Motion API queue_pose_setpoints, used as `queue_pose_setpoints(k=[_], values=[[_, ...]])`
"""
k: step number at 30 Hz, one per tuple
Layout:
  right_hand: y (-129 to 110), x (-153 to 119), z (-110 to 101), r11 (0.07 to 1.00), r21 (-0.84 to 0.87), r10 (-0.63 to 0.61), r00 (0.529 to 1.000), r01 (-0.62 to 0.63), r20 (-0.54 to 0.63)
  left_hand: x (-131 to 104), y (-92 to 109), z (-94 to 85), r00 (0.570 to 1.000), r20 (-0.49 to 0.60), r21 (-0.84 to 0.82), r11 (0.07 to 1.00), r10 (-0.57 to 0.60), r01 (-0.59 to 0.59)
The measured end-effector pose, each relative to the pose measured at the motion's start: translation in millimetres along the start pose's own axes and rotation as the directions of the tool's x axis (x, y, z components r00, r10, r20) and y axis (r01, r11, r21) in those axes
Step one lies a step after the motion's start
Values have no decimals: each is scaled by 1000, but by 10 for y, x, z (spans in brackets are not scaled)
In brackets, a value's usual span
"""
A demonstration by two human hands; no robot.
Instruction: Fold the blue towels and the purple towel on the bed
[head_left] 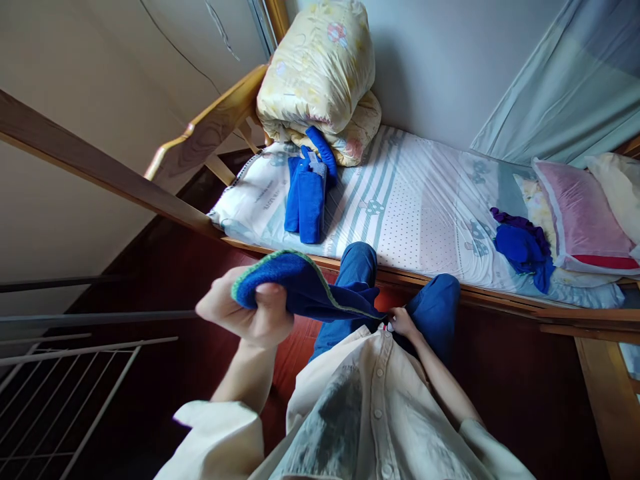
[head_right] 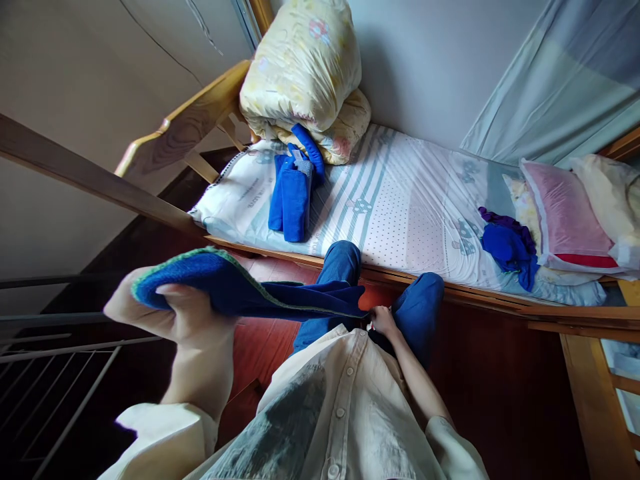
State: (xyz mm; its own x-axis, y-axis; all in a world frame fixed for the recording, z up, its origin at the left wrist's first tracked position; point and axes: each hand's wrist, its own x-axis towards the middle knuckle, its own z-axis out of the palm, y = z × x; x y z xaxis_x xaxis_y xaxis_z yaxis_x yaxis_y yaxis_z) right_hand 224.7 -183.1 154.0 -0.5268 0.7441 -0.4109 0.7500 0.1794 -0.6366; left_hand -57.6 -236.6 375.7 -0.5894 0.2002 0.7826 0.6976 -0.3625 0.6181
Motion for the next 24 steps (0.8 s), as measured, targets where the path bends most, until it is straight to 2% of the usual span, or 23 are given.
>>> queue_pose_setpoints(k=[2,4,5,6,8,10,12,14,17,20,22,24], values=[[69,25,-205,1000,19,-10,998,11,-54,87,-149,-57,1000,-14,44,999,-11,11],[209,15,-519,999,36,1,990,4,-142,200,-287,-93,998,2,65,996,-57,57],[297,-7,-714,999,43,11,979,-2,-203,261,-350,-99,994,12,65,992,-106,105],[388,-41,-932,998,61,18,949,1,-314,323,-408,-98,987,16,60,985,-163,161],[548,-142,-1410,998,45,-7,858,36,-514,435,-510,-79,970,-12,34,969,-243,244],[640,-268,-1895,998,-34,-62,756,52,-651,523,-588,-48,959,-66,14,961,-275,276],[647,-392,-2320,991,-128,-118,642,30,-757,578,-639,-6,955,-84,13,958,-284,286],[587,-501,-2643,989,-146,-125,537,4,-835,609,-668,51,954,-69,13,956,-292,293],[438,-657,-2919,997,-72,-64,415,-4,-908,641,-688,154,955,-46,-48,956,-292,290],[292,-859,-3028,998,-51,-56,323,26,-945,672,-670,206,956,-7,-147,946,-293,289],[226,-1030,-3062,995,-77,-94,303,68,-948,683,-621,168,954,54,-176,938,-295,300],[197,-1216,-3087,989,-110,-136,313,99,-940,681,-544,70,947,148,-137,942,-285,305]])
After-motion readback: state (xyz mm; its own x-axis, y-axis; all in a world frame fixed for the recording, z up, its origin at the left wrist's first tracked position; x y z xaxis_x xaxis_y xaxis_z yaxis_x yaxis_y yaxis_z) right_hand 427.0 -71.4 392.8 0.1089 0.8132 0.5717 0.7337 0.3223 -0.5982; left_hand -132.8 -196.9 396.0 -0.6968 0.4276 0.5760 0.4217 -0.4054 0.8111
